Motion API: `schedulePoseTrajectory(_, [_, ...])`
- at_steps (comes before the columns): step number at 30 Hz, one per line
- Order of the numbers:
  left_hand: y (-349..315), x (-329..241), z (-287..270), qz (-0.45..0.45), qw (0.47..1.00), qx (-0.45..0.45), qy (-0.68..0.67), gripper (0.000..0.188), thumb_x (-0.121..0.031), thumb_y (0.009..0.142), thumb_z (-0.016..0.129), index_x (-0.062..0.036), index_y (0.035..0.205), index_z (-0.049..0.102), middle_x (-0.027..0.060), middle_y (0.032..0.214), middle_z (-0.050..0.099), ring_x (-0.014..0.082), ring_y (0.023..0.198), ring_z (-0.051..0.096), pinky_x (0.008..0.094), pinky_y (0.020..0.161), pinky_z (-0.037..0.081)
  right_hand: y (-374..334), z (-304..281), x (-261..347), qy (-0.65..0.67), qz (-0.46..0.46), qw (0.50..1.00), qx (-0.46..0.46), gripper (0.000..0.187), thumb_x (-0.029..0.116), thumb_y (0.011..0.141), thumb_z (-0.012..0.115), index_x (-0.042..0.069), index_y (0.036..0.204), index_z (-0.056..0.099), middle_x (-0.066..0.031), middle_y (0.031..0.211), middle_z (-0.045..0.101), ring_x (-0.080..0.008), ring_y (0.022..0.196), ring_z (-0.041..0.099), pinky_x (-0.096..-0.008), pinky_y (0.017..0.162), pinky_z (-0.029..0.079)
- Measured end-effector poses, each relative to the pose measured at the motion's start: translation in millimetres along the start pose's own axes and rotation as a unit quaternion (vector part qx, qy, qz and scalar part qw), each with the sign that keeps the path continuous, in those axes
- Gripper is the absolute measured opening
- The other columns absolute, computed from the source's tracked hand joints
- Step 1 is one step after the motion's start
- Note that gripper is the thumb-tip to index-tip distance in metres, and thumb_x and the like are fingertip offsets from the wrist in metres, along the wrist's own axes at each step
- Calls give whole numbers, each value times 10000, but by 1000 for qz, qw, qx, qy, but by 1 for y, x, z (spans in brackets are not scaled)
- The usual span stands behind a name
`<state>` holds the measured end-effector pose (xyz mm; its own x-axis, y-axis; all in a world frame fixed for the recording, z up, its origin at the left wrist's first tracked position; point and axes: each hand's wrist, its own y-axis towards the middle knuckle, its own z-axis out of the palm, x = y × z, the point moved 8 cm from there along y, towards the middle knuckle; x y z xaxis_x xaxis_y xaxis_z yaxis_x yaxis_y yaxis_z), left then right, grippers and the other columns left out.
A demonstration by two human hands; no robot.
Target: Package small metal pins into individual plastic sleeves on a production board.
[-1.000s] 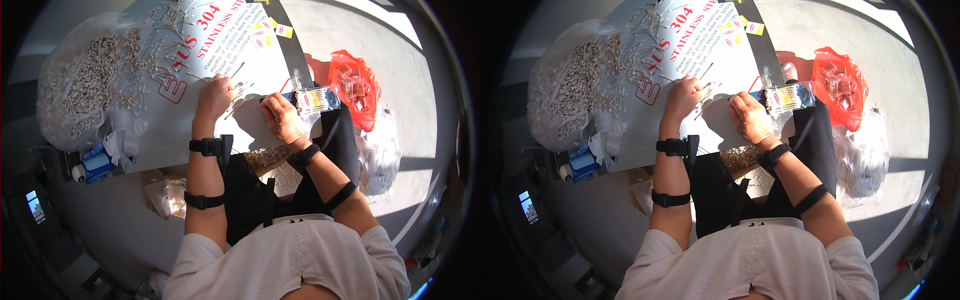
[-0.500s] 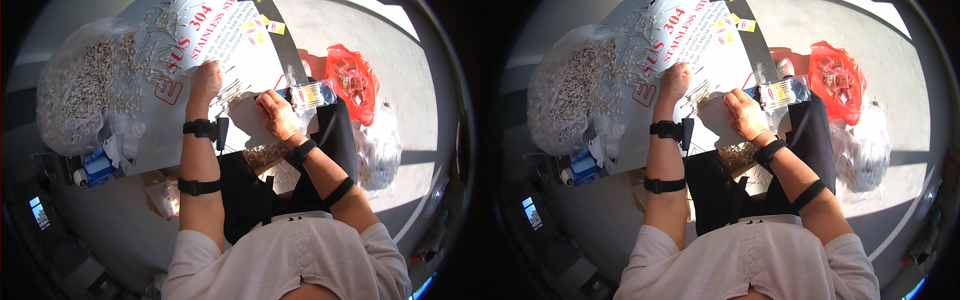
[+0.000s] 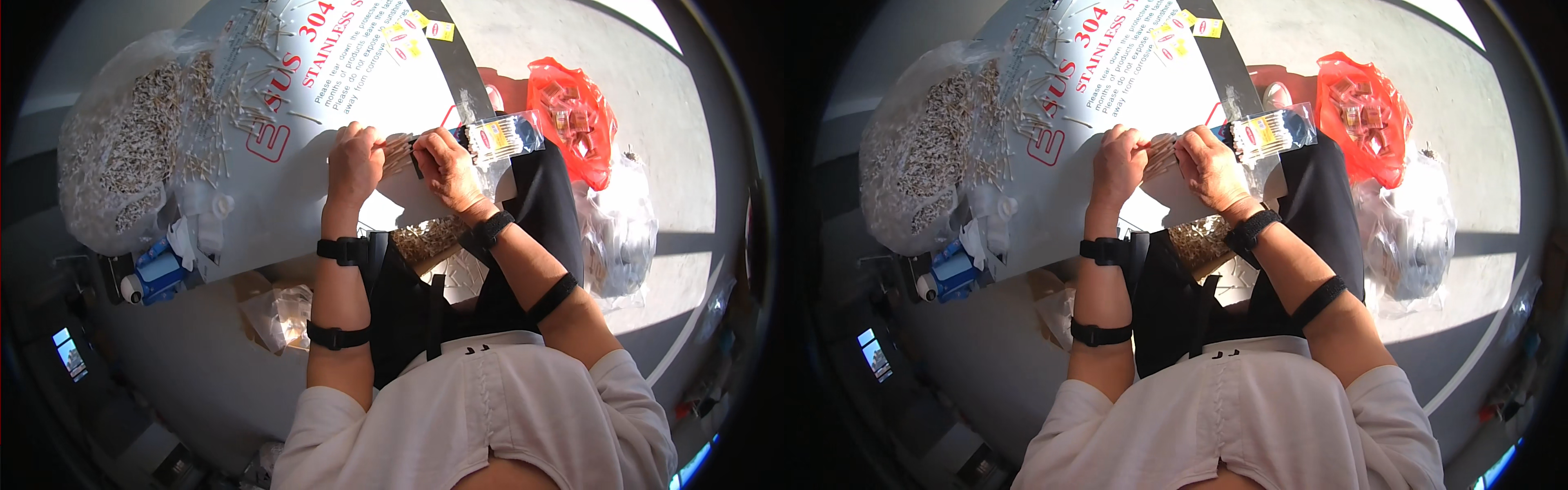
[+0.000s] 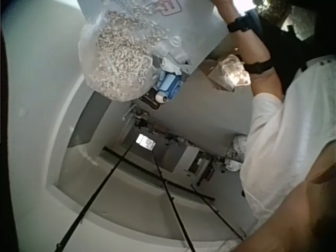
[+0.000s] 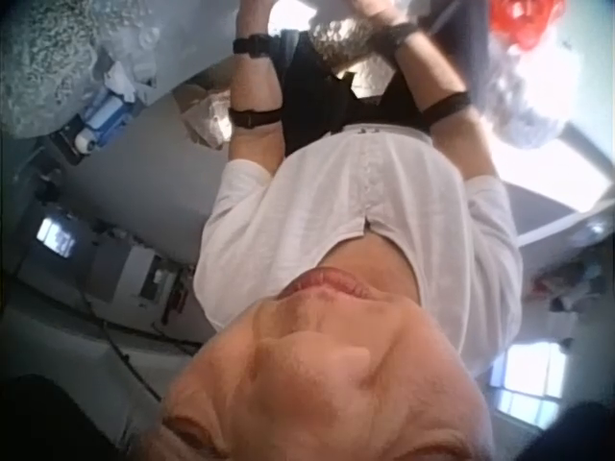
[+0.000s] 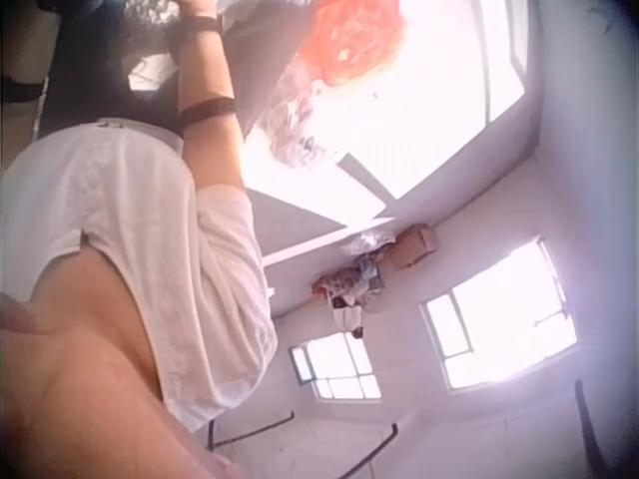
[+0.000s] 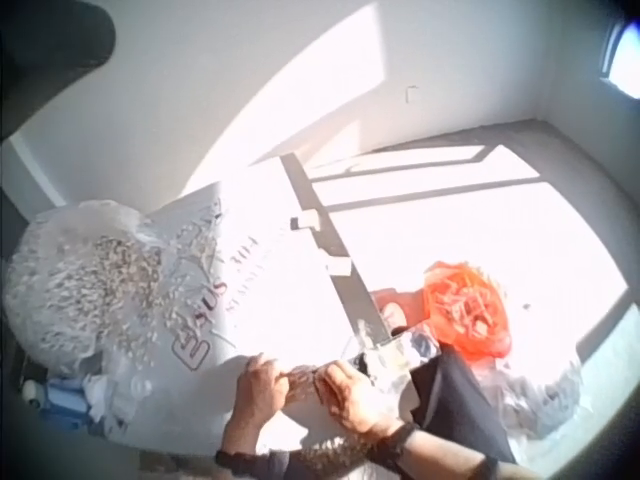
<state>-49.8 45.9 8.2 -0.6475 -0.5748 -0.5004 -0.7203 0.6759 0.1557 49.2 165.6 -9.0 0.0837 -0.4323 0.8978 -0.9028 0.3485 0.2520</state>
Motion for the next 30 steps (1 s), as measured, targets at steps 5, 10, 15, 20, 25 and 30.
schedulePoseTrajectory(5, [-30,-21,-2,-7,995,-56,80,604,-185,780,740,-45,1291,449,143,1328,476,328,1229,461,497,979,391,-2,-14,-6,74,18,996,-52,155,-62,856,556,14,990,566,-131,994,560,-302,897,601,-343,774,499])
schedulePoseTrajectory(10, [-45,-33,24,-21,985,31,171,870,-465,824,665,-48,1486,284,147,1563,241,289,1460,200,535,1166,147,2,-16,-10,209,57,973,-85,210,-73,891,508,-3,1077,576,-124,1176,578,-239,1090,571,-305,936,455])
schedulePoseTrajectory(15, [-33,-16,30,-4,983,32,182,846,-541,880,555,-78,1515,240,146,1583,187,293,1465,181,535,1171,109,5,-2,-1,196,48,979,-30,276,-21,962,451,2,1210,570,-113,1327,521,-205,1246,491,-310,1042,389])
schedulePoseTrajectory(20, [-39,0,13,-46,985,-111,-123,611,-348,1001,445,-16,1480,265,213,1550,208,363,1437,209,439,1171,186,25,-3,-5,208,43,976,-47,290,95,998,475,4,1259,563,-134,1366,511,-215,1267,475,-311,1060,360])
schedulePoseTrajectory(25, [-46,6,10,-99,923,-247,-276,578,-365,1036,369,9,1466,278,211,1544,232,332,1429,246,426,1155,230,30,6,-5,184,8,980,-81,272,71,964,524,-24,1211,586,-189,1280,572,-295,1203,547,-339,1025,412])
schedulePoseTrajectory(30, [-36,-4,23,-132,903,-256,-320,568,-349,1024,385,35,1441,344,210,1496,351,303,1390,330,399,1147,249,26,13,-6,188,21,980,-57,284,95,971,524,-21,1222,583,-191,1279,576,-311,1210,543,-343,1033,404])
